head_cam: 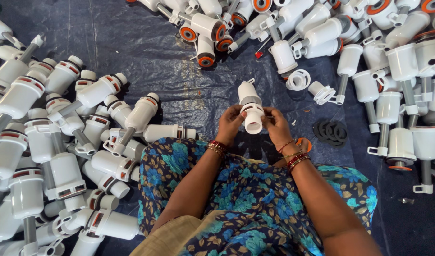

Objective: The person sits on a blue tarp and assembles white cylindrical plastic parts with orange and black rings. They pick up components, fit them together by hand, and place the assembled units aside. The process is repeated with multiple units.

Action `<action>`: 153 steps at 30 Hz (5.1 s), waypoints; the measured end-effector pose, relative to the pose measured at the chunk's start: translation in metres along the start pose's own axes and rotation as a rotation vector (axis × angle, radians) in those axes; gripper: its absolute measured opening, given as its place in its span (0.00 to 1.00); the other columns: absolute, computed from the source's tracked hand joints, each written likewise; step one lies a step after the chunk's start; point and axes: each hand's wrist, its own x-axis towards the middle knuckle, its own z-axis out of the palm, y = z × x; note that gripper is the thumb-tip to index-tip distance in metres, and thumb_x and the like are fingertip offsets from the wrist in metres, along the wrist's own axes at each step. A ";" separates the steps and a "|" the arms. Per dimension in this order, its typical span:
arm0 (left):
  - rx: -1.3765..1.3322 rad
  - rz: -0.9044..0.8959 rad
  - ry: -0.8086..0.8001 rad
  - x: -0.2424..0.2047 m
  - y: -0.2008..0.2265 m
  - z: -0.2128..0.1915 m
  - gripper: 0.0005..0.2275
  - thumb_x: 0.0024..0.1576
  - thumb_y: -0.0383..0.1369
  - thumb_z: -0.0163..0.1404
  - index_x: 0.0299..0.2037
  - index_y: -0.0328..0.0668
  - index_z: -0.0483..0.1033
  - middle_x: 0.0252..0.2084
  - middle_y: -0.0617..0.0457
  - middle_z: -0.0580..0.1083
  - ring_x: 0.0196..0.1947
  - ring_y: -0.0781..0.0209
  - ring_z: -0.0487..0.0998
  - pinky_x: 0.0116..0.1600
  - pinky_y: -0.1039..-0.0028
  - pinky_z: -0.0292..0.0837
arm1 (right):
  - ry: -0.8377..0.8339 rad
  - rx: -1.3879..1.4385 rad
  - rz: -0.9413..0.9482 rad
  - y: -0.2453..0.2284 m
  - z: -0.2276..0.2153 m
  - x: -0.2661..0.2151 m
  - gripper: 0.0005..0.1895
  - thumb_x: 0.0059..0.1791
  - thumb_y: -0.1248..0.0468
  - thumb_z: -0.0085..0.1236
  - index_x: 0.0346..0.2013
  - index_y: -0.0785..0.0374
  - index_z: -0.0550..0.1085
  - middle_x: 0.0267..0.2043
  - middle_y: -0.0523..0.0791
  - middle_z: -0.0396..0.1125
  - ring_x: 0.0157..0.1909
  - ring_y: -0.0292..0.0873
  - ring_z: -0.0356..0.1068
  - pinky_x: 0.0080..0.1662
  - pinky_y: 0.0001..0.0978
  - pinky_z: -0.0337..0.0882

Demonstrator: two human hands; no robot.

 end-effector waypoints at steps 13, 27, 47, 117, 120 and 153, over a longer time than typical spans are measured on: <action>0.018 -0.040 -0.204 -0.010 0.024 0.008 0.36 0.56 0.54 0.57 0.66 0.35 0.62 0.60 0.43 0.69 0.62 0.53 0.71 0.63 0.65 0.70 | 0.070 0.156 -0.070 0.010 0.002 -0.002 0.16 0.53 0.65 0.57 0.55 0.64 0.68 0.49 0.42 0.69 0.47 0.34 0.71 0.48 0.27 0.76; 0.644 0.265 -0.245 -0.008 0.033 0.004 0.48 0.40 0.50 0.70 0.64 0.24 0.60 0.56 0.35 0.65 0.57 0.41 0.70 0.62 0.55 0.69 | -0.041 -0.156 -0.119 0.007 0.002 0.004 0.18 0.53 0.64 0.57 0.58 0.59 0.70 0.51 0.45 0.68 0.48 0.38 0.71 0.43 0.28 0.78; -0.152 -0.084 -0.073 -0.012 0.063 0.007 0.32 0.58 0.50 0.59 0.64 0.34 0.68 0.59 0.45 0.74 0.62 0.55 0.75 0.65 0.63 0.71 | 0.017 -0.940 -0.607 -0.083 0.021 -0.033 0.39 0.38 0.57 0.77 0.58 0.62 0.67 0.52 0.52 0.71 0.53 0.58 0.73 0.52 0.50 0.72; -0.009 0.233 -0.356 -0.054 0.193 0.096 0.17 0.53 0.29 0.62 0.49 0.40 0.69 0.40 0.50 0.76 0.54 0.51 0.78 0.67 0.58 0.73 | -0.305 -0.357 -0.516 -0.128 -0.019 -0.060 0.44 0.32 0.54 0.77 0.58 0.64 0.68 0.50 0.53 0.75 0.50 0.54 0.79 0.53 0.43 0.76; 0.018 0.233 -0.166 -0.058 0.190 0.108 0.18 0.50 0.30 0.62 0.48 0.40 0.69 0.43 0.49 0.77 0.57 0.52 0.77 0.66 0.59 0.72 | -0.109 -0.519 -0.515 -0.132 -0.013 -0.062 0.45 0.34 0.54 0.78 0.60 0.64 0.67 0.52 0.53 0.74 0.52 0.56 0.76 0.53 0.45 0.74; -0.060 0.255 -0.436 -0.064 0.186 0.095 0.15 0.53 0.26 0.62 0.46 0.39 0.70 0.39 0.48 0.75 0.48 0.53 0.78 0.61 0.57 0.74 | -0.456 -0.303 -0.554 -0.134 -0.024 -0.060 0.54 0.33 0.51 0.75 0.66 0.68 0.60 0.56 0.54 0.71 0.54 0.55 0.75 0.58 0.45 0.73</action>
